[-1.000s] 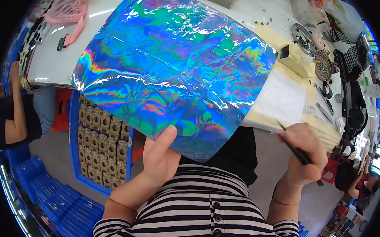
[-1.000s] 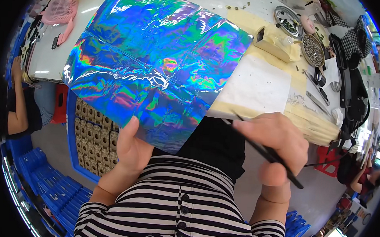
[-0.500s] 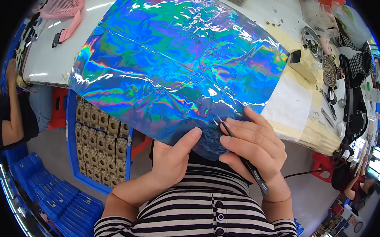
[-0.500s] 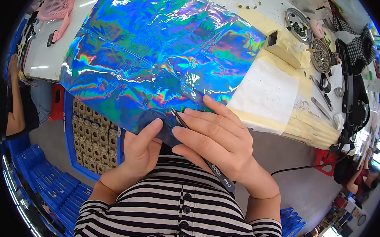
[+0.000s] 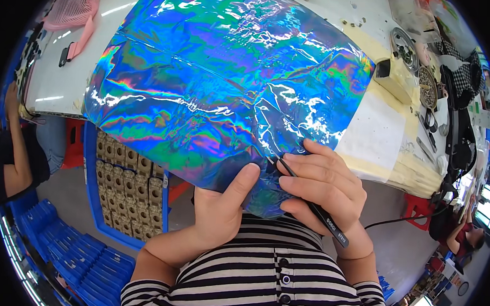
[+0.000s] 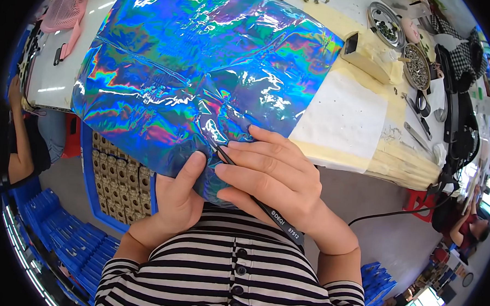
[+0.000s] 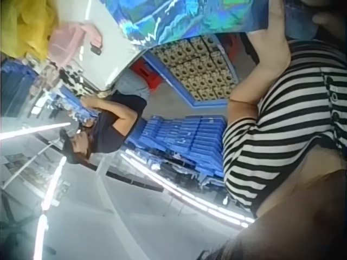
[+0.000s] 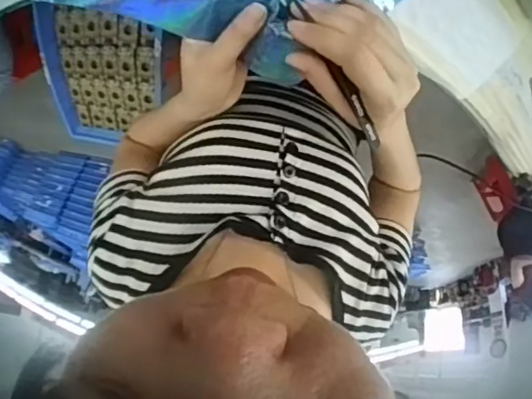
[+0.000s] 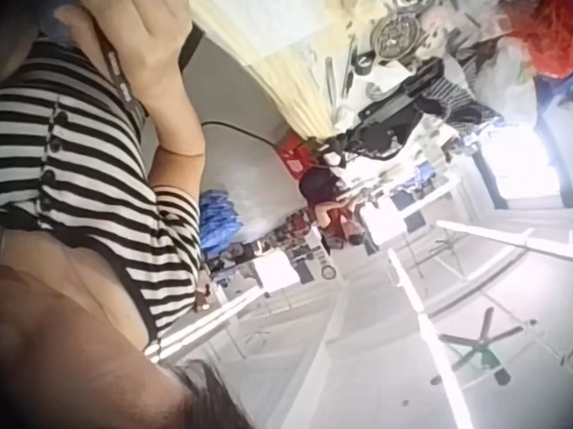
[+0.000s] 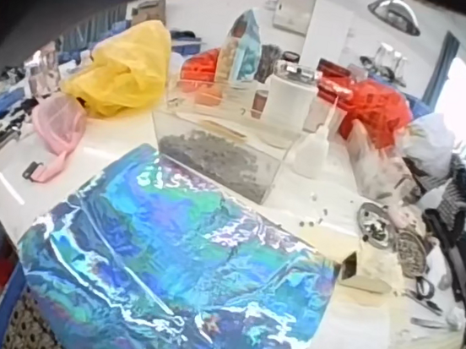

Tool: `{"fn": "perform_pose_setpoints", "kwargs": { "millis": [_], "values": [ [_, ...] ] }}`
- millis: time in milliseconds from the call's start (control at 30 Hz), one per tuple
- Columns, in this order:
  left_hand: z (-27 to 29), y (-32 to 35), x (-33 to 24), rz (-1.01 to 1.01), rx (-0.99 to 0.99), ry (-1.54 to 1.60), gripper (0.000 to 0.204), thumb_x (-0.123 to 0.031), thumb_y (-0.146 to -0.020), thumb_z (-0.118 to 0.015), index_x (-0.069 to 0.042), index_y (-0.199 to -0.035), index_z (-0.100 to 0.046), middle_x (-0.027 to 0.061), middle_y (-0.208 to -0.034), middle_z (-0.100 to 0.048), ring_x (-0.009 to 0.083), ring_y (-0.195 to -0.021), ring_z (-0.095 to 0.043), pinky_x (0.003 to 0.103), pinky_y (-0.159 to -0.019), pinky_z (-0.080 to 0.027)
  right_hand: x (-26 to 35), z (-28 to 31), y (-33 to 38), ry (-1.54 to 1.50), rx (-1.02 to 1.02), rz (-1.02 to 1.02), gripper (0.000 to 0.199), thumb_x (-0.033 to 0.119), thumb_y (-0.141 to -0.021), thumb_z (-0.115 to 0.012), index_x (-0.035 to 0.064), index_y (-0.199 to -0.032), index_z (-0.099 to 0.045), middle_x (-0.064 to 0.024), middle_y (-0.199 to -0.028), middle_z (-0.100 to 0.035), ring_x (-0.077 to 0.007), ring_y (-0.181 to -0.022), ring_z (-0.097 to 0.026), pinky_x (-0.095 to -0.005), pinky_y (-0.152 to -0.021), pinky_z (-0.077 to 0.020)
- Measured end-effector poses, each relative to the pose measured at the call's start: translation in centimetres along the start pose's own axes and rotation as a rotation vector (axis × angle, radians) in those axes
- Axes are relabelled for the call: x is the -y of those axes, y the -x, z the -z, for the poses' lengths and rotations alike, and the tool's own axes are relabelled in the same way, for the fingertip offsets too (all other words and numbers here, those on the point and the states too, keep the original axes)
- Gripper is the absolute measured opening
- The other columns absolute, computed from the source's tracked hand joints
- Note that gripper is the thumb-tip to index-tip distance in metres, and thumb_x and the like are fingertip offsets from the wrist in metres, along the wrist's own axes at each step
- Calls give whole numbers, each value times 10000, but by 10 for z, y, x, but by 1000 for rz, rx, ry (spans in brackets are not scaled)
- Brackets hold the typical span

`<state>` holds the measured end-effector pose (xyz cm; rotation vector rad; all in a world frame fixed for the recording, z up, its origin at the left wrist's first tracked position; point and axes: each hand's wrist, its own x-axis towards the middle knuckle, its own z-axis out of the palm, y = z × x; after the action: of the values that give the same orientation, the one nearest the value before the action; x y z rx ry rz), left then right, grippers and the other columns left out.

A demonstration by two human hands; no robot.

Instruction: Marking specific points on a holographic sheet using a black marker at a workbench.

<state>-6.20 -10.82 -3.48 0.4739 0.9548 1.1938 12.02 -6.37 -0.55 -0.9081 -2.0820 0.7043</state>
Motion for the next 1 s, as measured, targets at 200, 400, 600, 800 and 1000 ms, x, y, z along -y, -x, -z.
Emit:
{"fn": "perform_pose_setpoints", "kwargs": {
  "millis": [200, 400, 600, 800, 1000],
  "values": [
    [-3, 1, -2, -12, -4, 53, 355, -61, -1021, -527, -19, -1372, -491, 110, -1304, -608, 210, -1199, -593, 377, -1044, -459, -1, -1, 0, -16, -15, -8, 304, 157, -740, -864, 79, -1010, -748, -101, -1025, -736, -265, -1004, -719, -460, -949, -567],
    [-1, 2, -2, 0, 24, 29, 406, -76, -1026, -503, -39, -1426, -441, 113, -1351, -579, 226, -1245, -569, 404, -1084, -434, -1, -2, 0, -11, -22, -4, 289, 148, -743, -860, 73, -999, -749, -101, -1018, -734, -262, -997, -719, -456, -941, -572],
    [0, 1, -1, -10, 62, 43, 403, -78, -1031, -491, -44, -1430, -438, 116, -1346, -580, 234, -1243, -570, 412, -1090, -429, -1, -2, -1, -5, -29, 1, 275, 144, -740, -857, 64, -981, -751, -100, -997, -734, -258, -982, -720, -449, -932, -574],
    [2, 2, 1, -15, 69, 45, 398, -78, -1034, -484, -41, -1428, -440, 118, -1344, -583, 234, -1244, -569, 413, -1091, -426, -1, -3, -2, -13, -37, -13, 257, 118, -734, -855, 62, -964, -755, -98, -977, -737, -254, -977, -721, -445, -933, -573],
    [0, 2, 3, -27, 1, 93, 340, -43, -1022, -534, -10, -1360, -507, 117, -1317, -605, 221, -1212, -589, 397, -1053, -458, 0, 0, -1, -60, -33, -49, 260, 104, -748, -847, 54, -981, -741, -108, -972, -751, -274, -983, -723, -461, -957, -556]
  ]
}}
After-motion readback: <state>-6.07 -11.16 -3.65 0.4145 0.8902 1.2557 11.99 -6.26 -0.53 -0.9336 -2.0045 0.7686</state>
